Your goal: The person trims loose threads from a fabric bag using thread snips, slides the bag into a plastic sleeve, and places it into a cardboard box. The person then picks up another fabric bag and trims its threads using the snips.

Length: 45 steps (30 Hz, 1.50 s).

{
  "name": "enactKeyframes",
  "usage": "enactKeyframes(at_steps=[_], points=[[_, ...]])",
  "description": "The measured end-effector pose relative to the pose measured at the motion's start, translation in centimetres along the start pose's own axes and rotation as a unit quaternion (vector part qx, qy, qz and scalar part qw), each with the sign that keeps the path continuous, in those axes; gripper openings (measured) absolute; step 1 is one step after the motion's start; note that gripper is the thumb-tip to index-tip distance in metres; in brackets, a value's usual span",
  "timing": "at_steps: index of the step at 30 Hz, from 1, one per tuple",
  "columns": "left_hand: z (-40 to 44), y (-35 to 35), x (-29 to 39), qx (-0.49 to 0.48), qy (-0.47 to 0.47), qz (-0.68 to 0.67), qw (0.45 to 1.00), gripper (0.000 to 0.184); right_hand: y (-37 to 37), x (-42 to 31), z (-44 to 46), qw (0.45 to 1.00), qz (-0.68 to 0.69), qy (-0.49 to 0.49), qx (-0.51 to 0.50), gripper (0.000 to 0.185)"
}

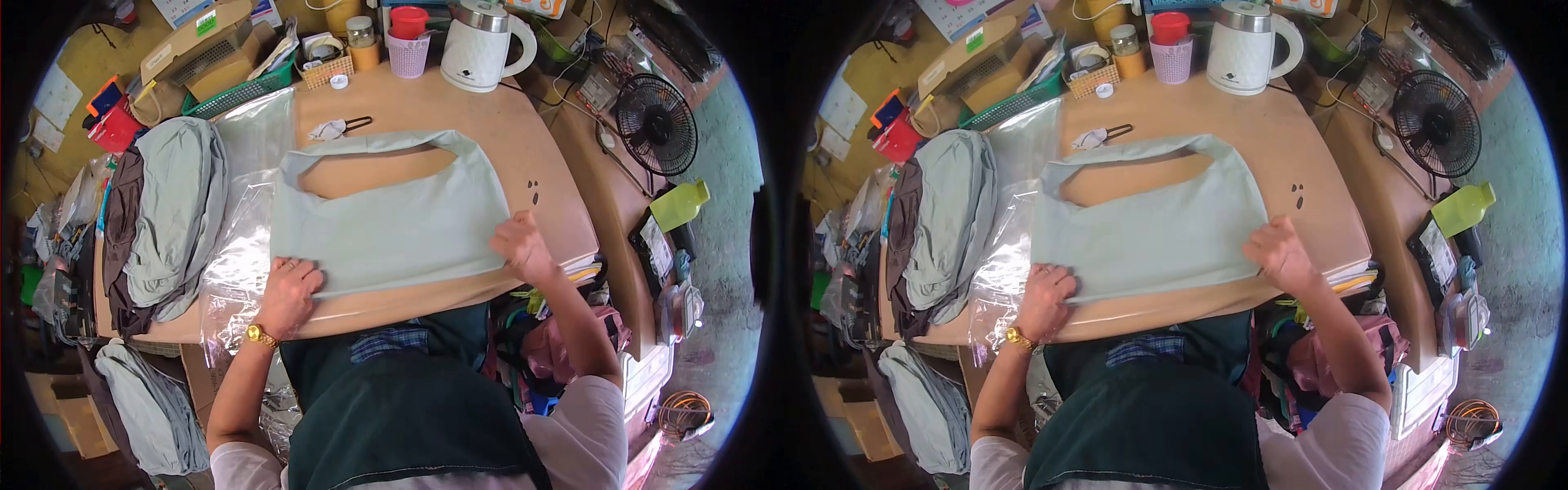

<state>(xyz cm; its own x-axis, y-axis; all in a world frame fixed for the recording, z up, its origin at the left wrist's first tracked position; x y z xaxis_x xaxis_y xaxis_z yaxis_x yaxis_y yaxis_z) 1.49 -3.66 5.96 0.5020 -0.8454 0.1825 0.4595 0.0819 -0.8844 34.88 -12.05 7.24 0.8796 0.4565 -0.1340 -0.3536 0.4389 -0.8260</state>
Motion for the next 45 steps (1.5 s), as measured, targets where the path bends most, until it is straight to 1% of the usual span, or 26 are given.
enactKeyframes(at_steps=[3,5,6,8,11,12,14,15,18,20,21,23,24,26,27,28,29,30,32,35,36,38,39,41,44,45], points=[[-0.2,-0.1,-0.3,0.025,-0.030,0.010,0.999,0.028,0.5,0.6,-0.8,0.999,-0.036,0.017,0.022,0.021],[0.4,-2.4,0.1,-0.040,-0.117,-0.013,0.992,0.024,-1.6,1.2,0.0,0.992,-0.013,0.116,0.045,0.023],[0.6,-3.3,0.9,-0.010,-0.092,-0.032,0.995,0.018,-2.3,1.2,0.1,0.992,-0.012,0.116,0.049,0.023],[0.3,-2.9,1.1,-0.004,-0.083,-0.013,0.996,0.017,-2.7,2.8,-0.8,0.979,0.041,0.198,-0.004,0.022],[-0.3,-1.1,1.1,0.024,-0.063,0.006,0.998,0.017,-1.2,3.7,-2.1,0.968,0.050,0.243,-0.026,0.023],[-0.5,-0.7,0.9,0.012,-0.074,0.001,0.997,0.017,-1.2,3.0,-1.7,0.968,0.051,0.243,-0.024,0.023],[0.1,-1.4,1.2,0.018,-0.092,-0.012,0.996,0.016,-3.5,0.1,0.4,0.983,-0.046,0.128,0.125,0.023],[0.2,-1.5,1.2,0.017,-0.094,-0.012,0.995,0.016,-3.6,-0.2,0.4,0.983,-0.045,0.128,0.123,0.023],[0.8,-2.4,2.4,0.069,-0.029,-0.036,0.997,0.017,-3.8,-1.2,0.0,0.988,0.009,0.079,0.130,0.024],[0.6,-1.9,3.4,0.033,-0.001,-0.019,0.999,0.019,-2.9,0.5,-1.2,0.988,-0.015,0.153,0.033,0.026],[0.1,-1.9,3.4,0.033,-0.002,-0.019,0.999,0.019,-2.5,0.7,-1.9,0.988,-0.014,0.153,0.032,0.026],[-1.2,-0.6,1.7,-0.070,-0.108,0.007,0.992,0.022,-0.6,1.8,-3.6,0.974,-0.084,0.207,-0.028,0.026],[-0.3,-2.0,2.0,-0.064,-0.104,0.013,0.992,0.022,-1.7,1.3,-2.7,0.975,-0.087,0.205,-0.020,0.026],[0.6,-5.0,2.9,-0.103,-0.222,0.032,0.969,0.039,-5.5,0.0,-0.7,0.951,-0.091,0.294,0.027,0.020],[1.2,-4.0,4.0,-0.105,-0.226,0.030,0.968,0.039,-5.2,-1.4,0.3,0.962,-0.073,0.252,0.070,0.020],[3.0,-3.4,5.7,-0.035,-0.200,0.054,0.978,0.048,-4.4,-3.2,1.4,0.969,-0.055,0.210,0.115,0.023],[4.6,-2.8,7.0,0.041,-0.172,0.078,0.981,0.057,-2.3,-4.7,3.0,0.973,-0.041,0.202,0.103,0.034],[5.2,-0.2,7.0,0.045,-0.172,0.079,0.981,0.057,0.1,-5.9,4.6,0.976,-0.026,0.195,0.093,0.046],[5.6,5.6,5.6,0.018,-0.199,0.104,0.974,0.068,5.5,-4.9,6.0,0.979,-0.092,0.178,0.046,0.064],[5.1,6.3,5.2,-0.018,-0.173,0.078,0.982,0.072,8.2,-3.4,4.9,0.976,-0.092,0.198,-0.010,0.072],[4.2,6.0,5.5,-0.025,-0.154,0.054,0.986,0.073,7.6,-4.2,4.3,0.976,-0.093,0.196,-0.009,0.072],[2.5,4.8,6.1,-0.051,-0.147,0.034,0.987,0.073,6.4,-6.5,1.6,0.966,-0.089,0.229,-0.079,0.075],[1.7,4.5,6.2,-0.084,-0.139,0.011,0.987,0.073,5.7,-6.7,1.2,0.966,-0.091,0.228,-0.076,0.075],[0.4,3.9,4.8,-0.094,-0.153,0.021,0.984,0.070,4.4,-5.9,-0.7,0.959,-0.084,0.259,-0.084,0.075],[-1.9,2.6,1.8,-0.093,-0.183,0.087,0.975,0.065,2.2,-1.1,-4.2,0.920,-0.250,0.293,-0.073,0.068],[-1.7,0.7,0.9,-0.063,-0.197,0.179,0.962,0.060,1.1,0.3,-4.6,0.900,-0.322,0.286,-0.068,0.064]])
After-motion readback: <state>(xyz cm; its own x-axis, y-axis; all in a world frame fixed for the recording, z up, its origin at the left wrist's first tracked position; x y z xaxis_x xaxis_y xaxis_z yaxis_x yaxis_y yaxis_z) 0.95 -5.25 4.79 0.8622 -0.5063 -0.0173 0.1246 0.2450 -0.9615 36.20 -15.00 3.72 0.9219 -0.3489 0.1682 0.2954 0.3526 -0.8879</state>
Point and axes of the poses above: each hand's wrist, its own z-axis towards the middle knuckle, its own y-axis out of the palm, x = y × z, the point moved 7 cm from there along z, towards the middle knuckle, and after that the axes turned 13 degrees about x, right-handed, at the moved point
